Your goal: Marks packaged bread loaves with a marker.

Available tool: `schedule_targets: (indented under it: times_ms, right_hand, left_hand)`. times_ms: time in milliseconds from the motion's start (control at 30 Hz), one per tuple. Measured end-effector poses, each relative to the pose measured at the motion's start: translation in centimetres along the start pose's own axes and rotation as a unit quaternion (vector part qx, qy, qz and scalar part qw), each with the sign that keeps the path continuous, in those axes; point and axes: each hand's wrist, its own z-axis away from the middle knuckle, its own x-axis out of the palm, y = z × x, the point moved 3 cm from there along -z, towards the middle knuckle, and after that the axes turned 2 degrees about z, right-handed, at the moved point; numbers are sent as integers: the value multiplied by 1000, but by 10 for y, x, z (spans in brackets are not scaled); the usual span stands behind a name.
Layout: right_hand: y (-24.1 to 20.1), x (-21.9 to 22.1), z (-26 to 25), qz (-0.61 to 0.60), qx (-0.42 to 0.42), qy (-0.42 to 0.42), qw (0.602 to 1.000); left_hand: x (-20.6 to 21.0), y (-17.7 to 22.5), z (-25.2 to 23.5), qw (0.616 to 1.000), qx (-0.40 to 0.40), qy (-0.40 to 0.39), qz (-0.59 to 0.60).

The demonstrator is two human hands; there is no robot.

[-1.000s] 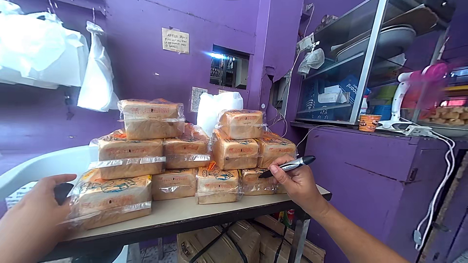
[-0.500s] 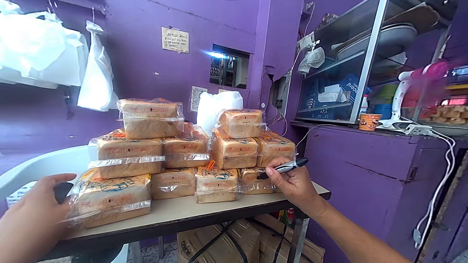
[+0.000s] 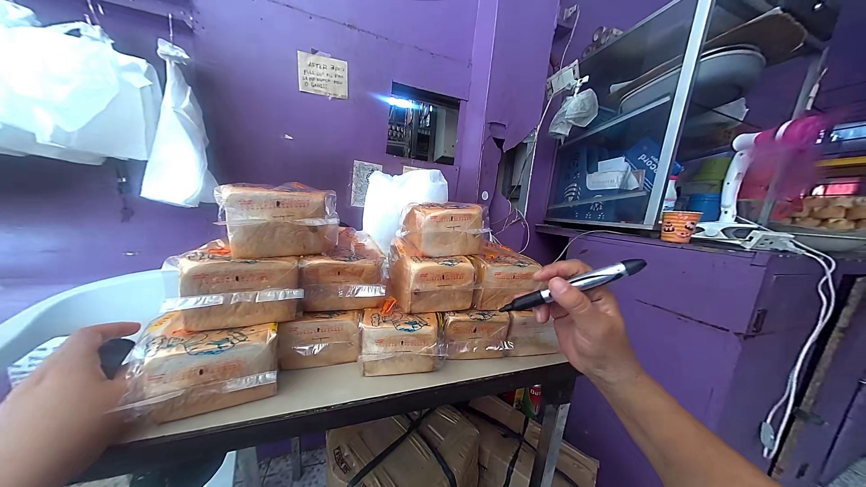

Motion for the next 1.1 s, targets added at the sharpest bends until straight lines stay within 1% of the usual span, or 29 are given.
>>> schedule_targets:
  times_ms: [133,200,267,333,467,633,733,833,1100]
  right_hand:
    - [-4,-13,0,-88,64,-18,994]
    - [-6,-20,2,-90,88,-20,992]
    - [-8,-29,4,-65,102,-22,992]
    - [-10,-38,7,-37,98,-12,994]
    - [-10,-61,17,42,53,39,997]
    - [-2,-83,32,101,23,80,991]
    - [9,-87,40,139,22,79,987]
    - [15,-88,44,144,26,87,985]
    - [21,-87,46,157,18,77,985]
  left_hand:
    - [1,-4,-2,1000,6,7,3]
    - [1,-4,-2,1000,10,6,1]
    - [1,-4,-2,1000,16,5,0]
    - [0,-3,-2,1000,15,4,-2]
    - [0,0,0,1000,14,-5,-3]
    - [0,0,0,1000,21,-17,10]
    - [-1,-2,-2,999,31,-21,1]
    - [-1,-3,-3,999,28,-25,-11]
    - [-2,16,7,1000,3,-12,6]
